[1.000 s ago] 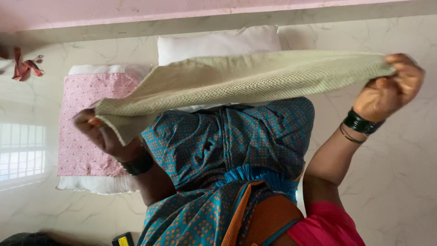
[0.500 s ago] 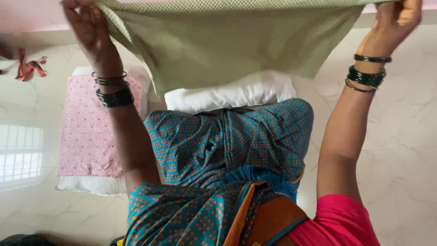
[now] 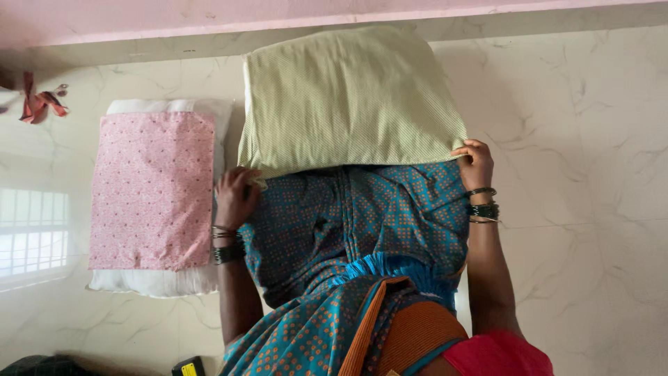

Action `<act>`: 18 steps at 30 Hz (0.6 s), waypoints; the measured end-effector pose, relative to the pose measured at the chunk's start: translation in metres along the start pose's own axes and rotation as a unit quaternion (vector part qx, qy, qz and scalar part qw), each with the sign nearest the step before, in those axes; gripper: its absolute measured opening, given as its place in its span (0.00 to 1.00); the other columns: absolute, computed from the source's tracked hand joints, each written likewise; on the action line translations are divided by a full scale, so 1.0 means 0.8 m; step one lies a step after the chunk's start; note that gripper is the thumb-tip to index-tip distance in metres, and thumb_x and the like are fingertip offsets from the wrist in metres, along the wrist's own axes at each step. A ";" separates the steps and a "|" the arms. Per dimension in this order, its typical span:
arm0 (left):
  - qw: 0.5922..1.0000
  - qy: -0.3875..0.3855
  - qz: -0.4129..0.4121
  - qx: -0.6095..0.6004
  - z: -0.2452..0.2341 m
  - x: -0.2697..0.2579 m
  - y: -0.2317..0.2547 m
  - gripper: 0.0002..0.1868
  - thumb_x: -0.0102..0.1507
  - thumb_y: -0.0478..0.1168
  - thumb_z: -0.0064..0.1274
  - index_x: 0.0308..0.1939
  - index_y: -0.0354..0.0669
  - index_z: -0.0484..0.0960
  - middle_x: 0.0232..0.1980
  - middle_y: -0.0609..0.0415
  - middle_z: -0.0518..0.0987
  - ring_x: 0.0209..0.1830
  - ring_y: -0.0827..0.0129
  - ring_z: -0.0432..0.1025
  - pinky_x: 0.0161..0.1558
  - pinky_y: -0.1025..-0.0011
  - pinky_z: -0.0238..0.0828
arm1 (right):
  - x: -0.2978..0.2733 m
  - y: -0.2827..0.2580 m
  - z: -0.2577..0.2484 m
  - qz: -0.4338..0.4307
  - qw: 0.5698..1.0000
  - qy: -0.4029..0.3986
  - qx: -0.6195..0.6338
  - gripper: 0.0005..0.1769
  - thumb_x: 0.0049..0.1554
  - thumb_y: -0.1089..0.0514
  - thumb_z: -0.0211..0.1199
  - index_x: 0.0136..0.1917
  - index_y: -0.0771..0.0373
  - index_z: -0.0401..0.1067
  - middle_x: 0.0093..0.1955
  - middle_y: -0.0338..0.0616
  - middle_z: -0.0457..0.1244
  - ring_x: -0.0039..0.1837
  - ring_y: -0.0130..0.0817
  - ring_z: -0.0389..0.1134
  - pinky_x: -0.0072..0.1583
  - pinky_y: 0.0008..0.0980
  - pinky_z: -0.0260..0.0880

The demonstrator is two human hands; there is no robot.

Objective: The person sits on the floor and places a light green pillowcase over a white pillow. They smooth the fabric, insert the pillow into the case, and adjust the corners to fit neatly.

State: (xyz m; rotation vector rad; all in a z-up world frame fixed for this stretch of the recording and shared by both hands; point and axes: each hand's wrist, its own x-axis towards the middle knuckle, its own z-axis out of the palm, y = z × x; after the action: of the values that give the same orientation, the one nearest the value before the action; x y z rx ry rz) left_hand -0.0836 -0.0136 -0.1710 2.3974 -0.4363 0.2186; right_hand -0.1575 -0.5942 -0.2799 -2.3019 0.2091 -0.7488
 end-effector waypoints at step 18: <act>0.941 0.320 0.028 0.101 0.024 -0.035 -0.012 0.13 0.61 0.25 0.51 0.41 0.45 0.85 0.46 0.52 0.79 0.47 0.54 0.72 0.51 0.55 0.69 | -0.015 0.030 0.015 0.041 0.955 0.221 0.196 0.12 0.54 0.80 0.58 0.41 0.65 0.72 0.48 0.43 0.68 0.51 0.31 0.69 0.56 0.28 0.70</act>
State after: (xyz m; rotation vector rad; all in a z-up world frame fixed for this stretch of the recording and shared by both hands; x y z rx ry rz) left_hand -0.1050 -0.0119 -0.1987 2.3349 -0.1776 1.0750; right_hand -0.1588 -0.6014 -0.3086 -1.7219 0.3236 -1.1436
